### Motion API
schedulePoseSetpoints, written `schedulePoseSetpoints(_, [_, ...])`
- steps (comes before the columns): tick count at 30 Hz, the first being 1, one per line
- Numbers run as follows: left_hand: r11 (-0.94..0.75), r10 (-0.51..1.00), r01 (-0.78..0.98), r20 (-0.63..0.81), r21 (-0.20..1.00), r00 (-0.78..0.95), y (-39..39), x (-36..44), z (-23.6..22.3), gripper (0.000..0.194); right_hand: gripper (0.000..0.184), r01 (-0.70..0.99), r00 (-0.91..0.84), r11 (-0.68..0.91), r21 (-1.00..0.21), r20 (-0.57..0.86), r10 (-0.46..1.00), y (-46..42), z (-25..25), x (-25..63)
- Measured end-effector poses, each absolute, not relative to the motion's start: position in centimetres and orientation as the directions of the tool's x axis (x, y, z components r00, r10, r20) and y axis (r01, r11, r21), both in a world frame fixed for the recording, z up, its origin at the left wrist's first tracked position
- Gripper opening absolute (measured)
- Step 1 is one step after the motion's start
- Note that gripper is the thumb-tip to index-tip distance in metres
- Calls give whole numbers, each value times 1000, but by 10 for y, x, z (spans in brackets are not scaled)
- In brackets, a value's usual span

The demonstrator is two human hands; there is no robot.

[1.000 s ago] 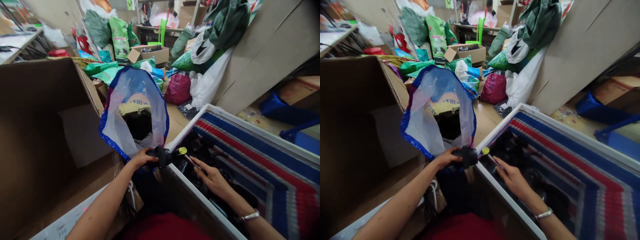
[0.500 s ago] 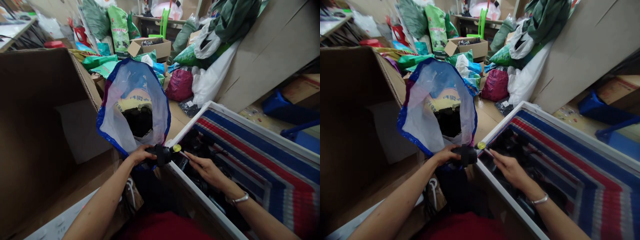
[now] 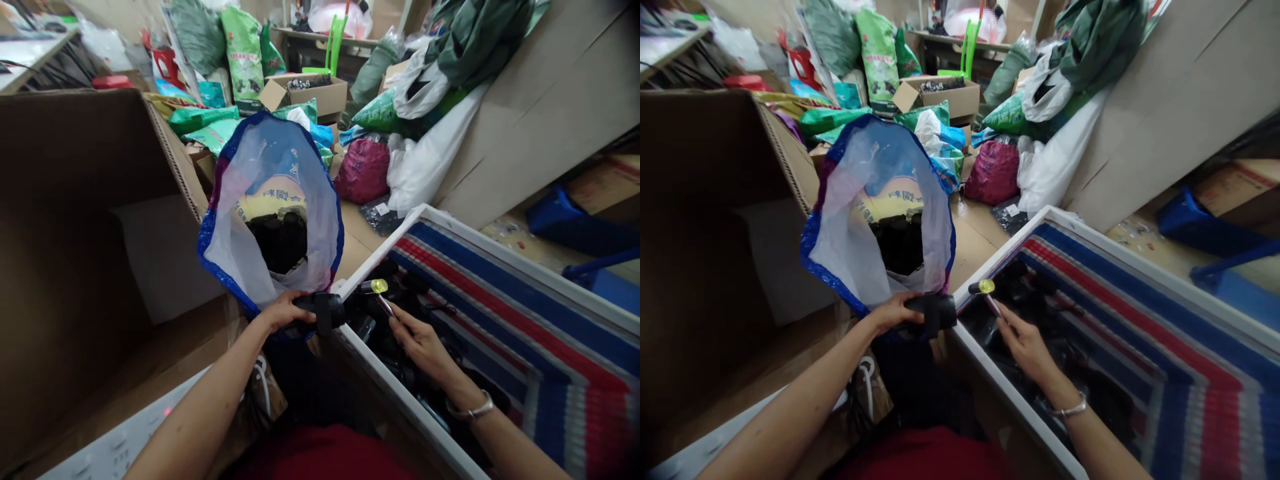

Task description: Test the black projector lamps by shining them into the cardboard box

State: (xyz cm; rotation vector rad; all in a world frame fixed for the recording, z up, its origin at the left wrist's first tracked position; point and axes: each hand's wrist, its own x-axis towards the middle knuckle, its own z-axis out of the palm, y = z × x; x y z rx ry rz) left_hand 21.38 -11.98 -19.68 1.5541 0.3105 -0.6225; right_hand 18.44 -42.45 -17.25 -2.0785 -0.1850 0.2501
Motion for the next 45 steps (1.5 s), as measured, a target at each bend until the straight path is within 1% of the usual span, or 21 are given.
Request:
schedulePoseSetpoints(4, [30,-175,579,-566,814,805,-120,208,-189,20,57,-87,964,-413,-907,-181,195,-421,-172,180])
schedulePoseSetpoints(8, [231,-191,601,-570,765,799,-114,198,-171,22,54,-113,970,-318,-941,-174,169,-420,-179,174])
schedulePoseSetpoints(11, [358,-243,624,-576,695,781,-108,189,-151,36,50,-147,979,-226,-963,-175,107,-416,-178,172])
schedulePoseSetpoints(14, [423,-322,655,-572,626,755,-104,179,-131,56,52,-178,978,-150,-973,-191,78,-407,-169,172])
schedulePoseSetpoints(16, [450,-349,662,-565,599,748,-104,172,-123,64,55,-180,978,-145,-973,-193,82,-399,-161,173])
schedulePoseSetpoints(19, [478,-362,664,-560,575,745,-104,164,-117,70,56,-162,979,-169,-972,-180,98,-388,-152,174])
schedulePoseSetpoints(21, [489,-351,657,-560,574,750,-104,159,-116,73,54,-143,981,-184,-973,-164,105,-383,-147,175])
schedulePoseSetpoints(23, [496,-307,630,-559,597,771,-106,156,-117,73,50,-130,983,-190,-973,-152,105,-377,-141,176])
schedulePoseSetpoints(26, [499,-131,520,-533,693,836,-113,151,-119,59,40,-85,990,-191,-978,-104,93,-365,-127,172])
schedulePoseSetpoints(27, [485,-47,470,-514,737,856,-116,149,-119,55,38,-47,994,-193,-980,-65,86,-359,-122,170])
schedulePoseSetpoints(28, [458,41,423,-494,782,869,-119,148,-119,56,36,2,997,-198,-980,-13,78,-353,-116,168])
schedulePoseSetpoints(31, [312,284,337,-425,889,859,-130,143,-115,75,29,191,981,-231,-954,189,28,-330,-101,160])
schedulePoseSetpoints(33, [164,402,317,-356,934,843,-139,138,-109,89,24,299,951,-269,-915,310,1,-315,-95,157])
schedulePoseSetpoints(35, [-55,470,303,-243,951,848,-149,133,-102,101,22,387,912,-309,-869,410,-12,-303,-96,157])
schedulePoseSetpoints(36, [-177,484,292,-175,940,857,-153,131,-99,103,22,429,889,-335,-839,458,-11,-298,-98,158])
schedulePoseSetpoints(38, [-379,487,264,-52,887,872,-161,127,-94,98,22,494,842,-399,-773,540,-5,-290,-105,160])
schedulePoseSetpoints(39, [-438,488,247,-2,864,873,-163,125,-93,91,22,504,830,-425,-752,557,0,-288,-110,162])
schedulePoseSetpoints(41, [-521,498,217,87,826,863,-166,122,-96,79,22,464,849,-444,-766,528,-24,-286,-120,165])
schedulePoseSetpoints(43, [-566,501,194,147,801,853,-168,118,-103,75,26,386,885,-415,-823,458,-85,-287,-127,171])
schedulePoseSetpoints(45, [-574,485,171,165,801,859,-172,113,-111,75,30,342,894,-378,-861,421,-150,-289,-128,180])
